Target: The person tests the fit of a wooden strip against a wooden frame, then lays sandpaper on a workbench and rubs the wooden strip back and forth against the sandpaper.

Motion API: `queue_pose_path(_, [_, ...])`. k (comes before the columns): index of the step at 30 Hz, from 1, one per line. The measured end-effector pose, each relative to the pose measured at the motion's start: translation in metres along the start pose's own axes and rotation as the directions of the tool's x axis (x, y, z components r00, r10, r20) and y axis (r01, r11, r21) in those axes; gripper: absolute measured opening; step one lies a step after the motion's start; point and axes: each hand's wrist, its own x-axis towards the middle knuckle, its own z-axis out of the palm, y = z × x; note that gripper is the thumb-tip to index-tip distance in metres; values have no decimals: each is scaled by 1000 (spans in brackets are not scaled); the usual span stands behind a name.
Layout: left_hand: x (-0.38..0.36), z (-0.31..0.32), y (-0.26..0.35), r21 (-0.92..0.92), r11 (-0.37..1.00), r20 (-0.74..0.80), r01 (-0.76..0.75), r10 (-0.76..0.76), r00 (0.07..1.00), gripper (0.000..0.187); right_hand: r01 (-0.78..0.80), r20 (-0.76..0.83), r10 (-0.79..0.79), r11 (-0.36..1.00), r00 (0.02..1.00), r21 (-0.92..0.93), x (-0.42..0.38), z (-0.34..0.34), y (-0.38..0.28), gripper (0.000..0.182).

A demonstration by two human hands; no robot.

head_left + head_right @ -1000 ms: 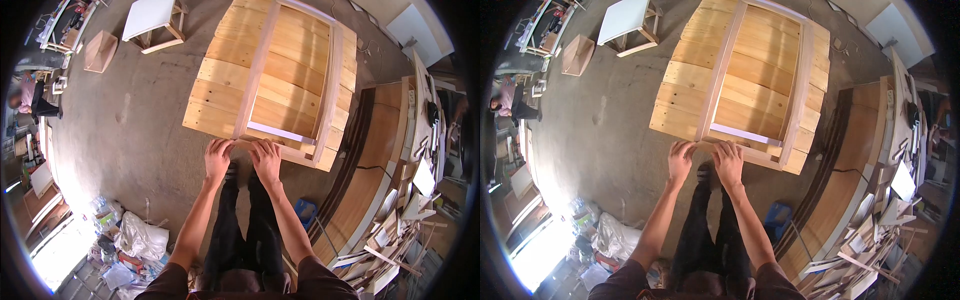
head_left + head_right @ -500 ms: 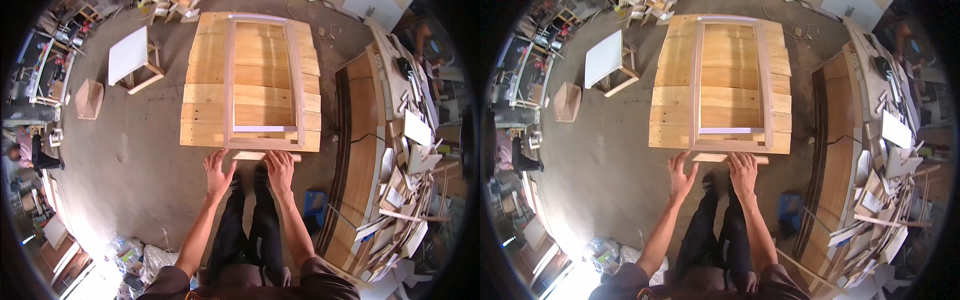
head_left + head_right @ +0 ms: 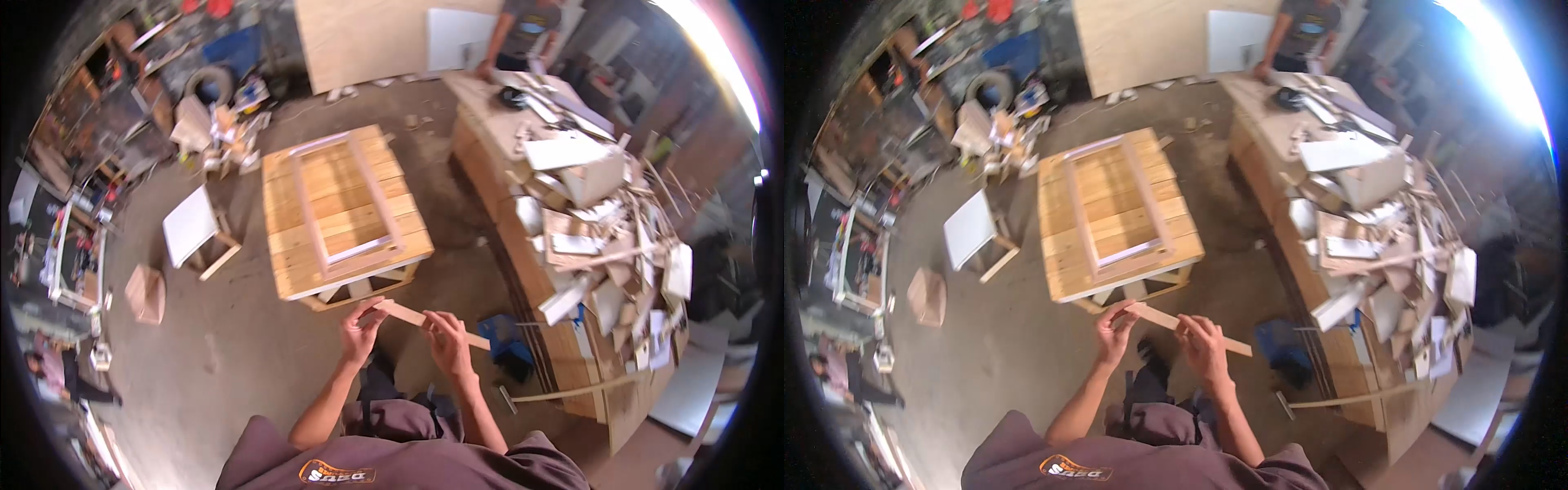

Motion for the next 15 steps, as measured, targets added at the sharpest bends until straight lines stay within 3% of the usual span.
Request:
queue_pose_path(3, [-42,46,4,-29,997,16,-76,76,997,20,-38,-151,30,998,988,-46,-59,-43,-3,38])
queue_pose_path(6, [-93,104,30,-246,969,201,38,12,980,17,-125,-247,98,987,964,-98,-136,-95,-4,41])
queue_pose_path(7, [-112,125,35,-293,955,246,-49,125,961,14,-144,-291,98,979,952,-142,-164,-114,-4,43])
queue_pose_path(10, [-190,176,34,-264,961,414,-78,185,891,13,-223,-405,110,944,908,-242,-256,-173,0,47])
queue_pose_path(12, [-254,207,42,-258,966,523,5,135,842,14,-292,-464,137,914,875,-281,-325,-197,-8,50])
queue_pose_path(14, [-313,239,51,-278,890,616,361,-123,778,14,-347,-471,180,889,864,-298,-381,-226,-15,52])
queue_pose_path(15, [-336,252,55,-228,907,660,354,-123,741,14,-378,-515,189,879,836,-291,-409,-234,-15,52])
